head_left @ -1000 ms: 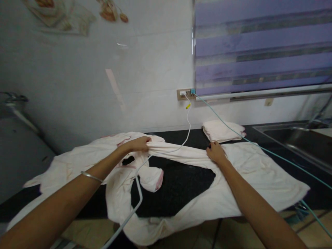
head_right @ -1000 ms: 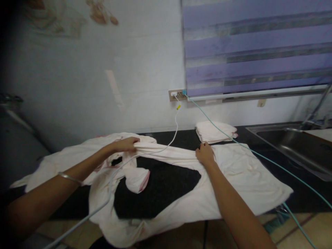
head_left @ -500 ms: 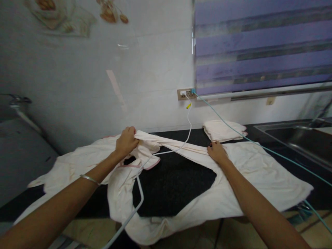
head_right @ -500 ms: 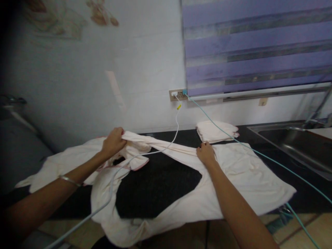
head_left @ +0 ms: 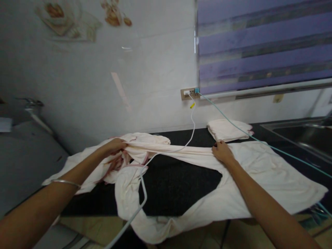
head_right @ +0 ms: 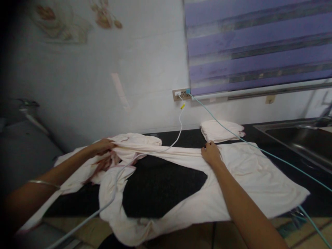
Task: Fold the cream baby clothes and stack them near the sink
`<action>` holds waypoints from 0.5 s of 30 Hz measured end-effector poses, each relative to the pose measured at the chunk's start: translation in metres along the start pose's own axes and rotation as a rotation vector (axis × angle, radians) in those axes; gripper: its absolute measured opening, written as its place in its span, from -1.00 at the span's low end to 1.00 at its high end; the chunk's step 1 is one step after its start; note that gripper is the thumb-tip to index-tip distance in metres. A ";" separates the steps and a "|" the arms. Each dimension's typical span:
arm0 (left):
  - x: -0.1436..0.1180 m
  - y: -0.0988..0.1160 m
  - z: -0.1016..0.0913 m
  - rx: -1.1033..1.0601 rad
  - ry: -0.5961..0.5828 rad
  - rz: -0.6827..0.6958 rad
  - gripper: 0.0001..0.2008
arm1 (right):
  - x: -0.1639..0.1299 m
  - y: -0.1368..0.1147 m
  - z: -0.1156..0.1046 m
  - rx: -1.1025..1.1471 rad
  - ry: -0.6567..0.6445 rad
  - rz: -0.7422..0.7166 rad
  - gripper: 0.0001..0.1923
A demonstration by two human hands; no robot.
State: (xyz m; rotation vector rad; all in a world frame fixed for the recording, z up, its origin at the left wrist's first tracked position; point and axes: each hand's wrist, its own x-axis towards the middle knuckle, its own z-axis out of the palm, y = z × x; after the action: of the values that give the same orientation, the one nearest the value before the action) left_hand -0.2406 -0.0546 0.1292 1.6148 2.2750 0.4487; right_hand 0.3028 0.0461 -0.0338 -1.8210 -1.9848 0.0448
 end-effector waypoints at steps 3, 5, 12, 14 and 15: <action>0.002 0.001 -0.011 -0.033 0.097 -0.019 -0.51 | -0.001 -0.001 -0.001 0.002 -0.001 0.002 -0.60; 0.001 0.005 -0.020 -0.001 0.208 -0.021 -0.45 | -0.002 -0.001 -0.002 0.004 0.001 0.001 -0.60; -0.034 0.002 -0.036 0.737 0.655 0.224 -0.62 | -0.002 0.001 -0.001 0.015 0.000 0.002 -0.59; -0.042 -0.012 -0.035 0.787 0.613 0.241 -0.70 | -0.001 0.002 0.000 0.018 0.000 0.006 -0.59; -0.044 -0.020 -0.034 0.727 0.587 0.218 -0.74 | -0.001 0.002 0.001 0.019 0.000 0.009 -0.59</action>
State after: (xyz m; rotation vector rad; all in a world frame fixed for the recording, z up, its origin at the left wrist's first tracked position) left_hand -0.2585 -0.1045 0.1548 2.3367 2.9276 0.1458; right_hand 0.3046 0.0459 -0.0355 -1.8178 -1.9702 0.0667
